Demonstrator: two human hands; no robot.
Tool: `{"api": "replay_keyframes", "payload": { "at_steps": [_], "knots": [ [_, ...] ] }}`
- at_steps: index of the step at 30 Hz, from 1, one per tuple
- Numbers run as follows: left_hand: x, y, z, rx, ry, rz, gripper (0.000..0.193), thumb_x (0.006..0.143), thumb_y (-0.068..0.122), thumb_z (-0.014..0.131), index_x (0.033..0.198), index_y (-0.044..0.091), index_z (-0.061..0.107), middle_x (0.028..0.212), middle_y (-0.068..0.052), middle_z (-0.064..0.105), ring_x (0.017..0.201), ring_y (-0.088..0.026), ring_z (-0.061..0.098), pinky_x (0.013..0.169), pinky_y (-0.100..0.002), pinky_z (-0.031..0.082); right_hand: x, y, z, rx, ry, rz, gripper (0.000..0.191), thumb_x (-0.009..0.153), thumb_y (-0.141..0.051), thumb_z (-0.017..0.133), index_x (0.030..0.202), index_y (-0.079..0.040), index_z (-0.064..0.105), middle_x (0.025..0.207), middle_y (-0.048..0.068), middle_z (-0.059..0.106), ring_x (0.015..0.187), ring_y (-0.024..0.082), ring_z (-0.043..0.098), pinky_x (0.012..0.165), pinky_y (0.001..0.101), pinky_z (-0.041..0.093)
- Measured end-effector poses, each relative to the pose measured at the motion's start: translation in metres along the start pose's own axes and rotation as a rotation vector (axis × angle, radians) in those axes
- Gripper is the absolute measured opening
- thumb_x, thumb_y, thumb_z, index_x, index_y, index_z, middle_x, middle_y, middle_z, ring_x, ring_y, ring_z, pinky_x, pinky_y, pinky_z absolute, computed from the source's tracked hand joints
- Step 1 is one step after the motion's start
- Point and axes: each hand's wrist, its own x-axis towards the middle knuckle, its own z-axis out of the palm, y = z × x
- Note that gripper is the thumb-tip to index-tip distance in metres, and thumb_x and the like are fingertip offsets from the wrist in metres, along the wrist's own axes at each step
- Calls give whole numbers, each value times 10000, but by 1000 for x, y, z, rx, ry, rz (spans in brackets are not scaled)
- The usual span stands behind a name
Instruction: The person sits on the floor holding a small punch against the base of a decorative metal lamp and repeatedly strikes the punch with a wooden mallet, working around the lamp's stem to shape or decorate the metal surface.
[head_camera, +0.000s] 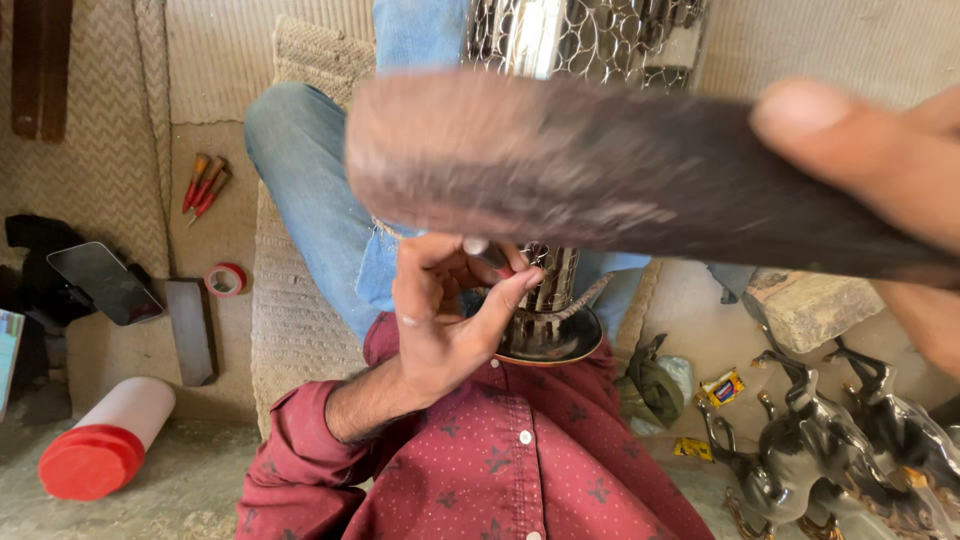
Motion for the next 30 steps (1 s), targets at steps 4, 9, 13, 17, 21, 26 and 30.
{"api": "replay_keyframes", "payload": {
  "at_steps": [4, 9, 13, 17, 21, 26, 30],
  "knots": [
    [-1, -3, -1, -2, -27, 14, 542, 964, -171, 739, 1315, 63, 399, 1079, -120, 612, 909, -146, 676, 726, -232, 544, -8, 8, -3, 94, 20, 81, 794, 773, 59, 692, 1485, -250, 526, 904, 105, 689, 667, 197, 592, 633, 354, 506],
    [-4, -4, 1, -26, 2, 11, 553, 963, -164, 748, 1312, 79, 394, 1122, -117, 596, 931, -145, 684, 758, -233, 562, -10, 9, 1, 41, -45, 43, 808, 791, 43, 686, 1504, -292, 504, 913, 98, 690, 676, 187, 596, 642, 343, 517],
    [-6, -4, 3, -7, 36, -41, 543, 952, -151, 754, 1278, 76, 384, 1090, -120, 653, 956, -138, 691, 783, -233, 560, -8, 3, 7, -171, -150, -62, 821, 805, 30, 681, 1519, -326, 487, 919, 92, 691, 683, 180, 599, 649, 334, 525],
    [-5, -3, 3, 24, 62, -92, 575, 916, -138, 767, 1285, 44, 366, 1098, -119, 653, 959, -135, 677, 806, -250, 562, -6, 5, 9, -339, -333, 73, 838, 848, -73, 713, 1529, -460, 415, 863, 39, 623, 658, 160, 554, 655, 318, 515],
    [-2, -2, 4, -1, 45, -110, 573, 943, -128, 777, 1277, 72, 357, 1065, -107, 658, 861, -100, 664, 725, -215, 563, -6, 11, 9, -152, -152, -3, 874, 733, 71, 716, 1502, -282, 499, 870, 80, 671, 629, 187, 554, 620, 356, 488],
    [1, -1, 4, 29, -20, -25, 568, 968, -152, 750, 1295, 87, 351, 1088, -143, 614, 909, -140, 666, 760, -228, 565, -6, 7, 7, -147, 67, -73, 747, 808, 158, 710, 1474, -136, 542, 912, 124, 680, 685, 226, 556, 664, 373, 474],
    [0, -3, 5, 37, -42, -21, 572, 979, -149, 749, 1292, 93, 336, 1132, -153, 602, 935, -136, 676, 769, -219, 590, -5, 6, 10, 86, 59, 1, 616, 862, 35, 731, 1407, -217, 594, 892, 46, 677, 665, 144, 565, 631, 309, 470]
  ]
}}
